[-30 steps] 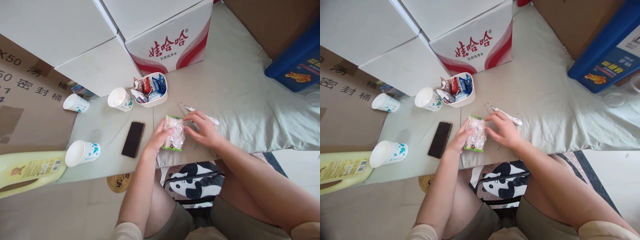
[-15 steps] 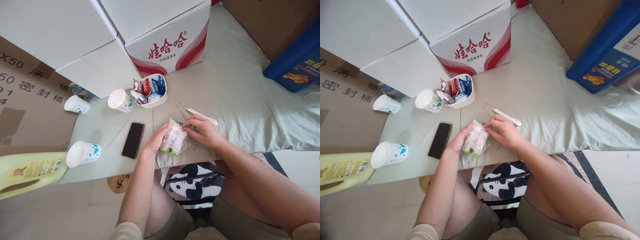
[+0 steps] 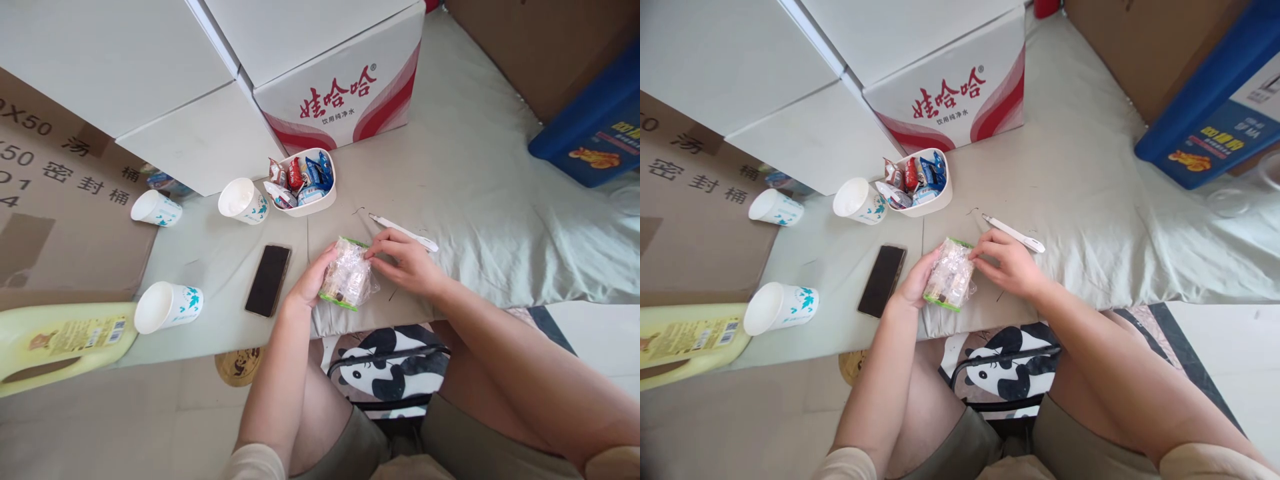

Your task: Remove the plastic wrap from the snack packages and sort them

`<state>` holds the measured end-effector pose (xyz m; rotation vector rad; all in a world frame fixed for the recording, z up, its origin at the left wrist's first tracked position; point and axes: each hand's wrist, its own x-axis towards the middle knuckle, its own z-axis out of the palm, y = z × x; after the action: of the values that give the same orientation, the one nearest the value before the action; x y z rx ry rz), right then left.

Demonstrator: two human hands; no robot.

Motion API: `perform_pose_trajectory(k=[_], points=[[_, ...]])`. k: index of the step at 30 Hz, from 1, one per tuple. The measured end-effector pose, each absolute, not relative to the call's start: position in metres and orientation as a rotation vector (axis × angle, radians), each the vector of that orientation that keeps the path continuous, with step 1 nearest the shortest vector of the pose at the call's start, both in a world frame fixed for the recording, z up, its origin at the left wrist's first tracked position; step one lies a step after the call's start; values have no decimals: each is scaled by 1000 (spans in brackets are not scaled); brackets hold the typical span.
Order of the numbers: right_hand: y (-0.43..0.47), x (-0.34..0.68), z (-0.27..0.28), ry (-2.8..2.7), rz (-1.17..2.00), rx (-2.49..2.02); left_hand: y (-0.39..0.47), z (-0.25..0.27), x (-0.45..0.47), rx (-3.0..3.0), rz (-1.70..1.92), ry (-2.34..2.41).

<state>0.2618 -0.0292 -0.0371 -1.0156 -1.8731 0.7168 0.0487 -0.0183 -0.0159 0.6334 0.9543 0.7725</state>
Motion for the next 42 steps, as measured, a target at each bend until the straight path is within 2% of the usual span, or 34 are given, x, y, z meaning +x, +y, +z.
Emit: perform_pose_trajectory(k=[6,11,15,20,29,42], points=[[-31,262,-29,-1769,720,-1141,-18,-18,45,763,726,948],[-34,261,-25,-1529,890,-1361,-19,-18,45,796,686,950],[-35,261,-25,-1393,970,-1368,-19,-17,48,799,782,991],[-36,261,-24,-1609,1005,-1207,-19,-17,52,801,909,1061],[-35,262,-28,-1887,1018,-980,-19,-15,55,816,936,1066],[-34,264,-23,-1911,1028,-1058,-22,-14,52,879,879,1091]])
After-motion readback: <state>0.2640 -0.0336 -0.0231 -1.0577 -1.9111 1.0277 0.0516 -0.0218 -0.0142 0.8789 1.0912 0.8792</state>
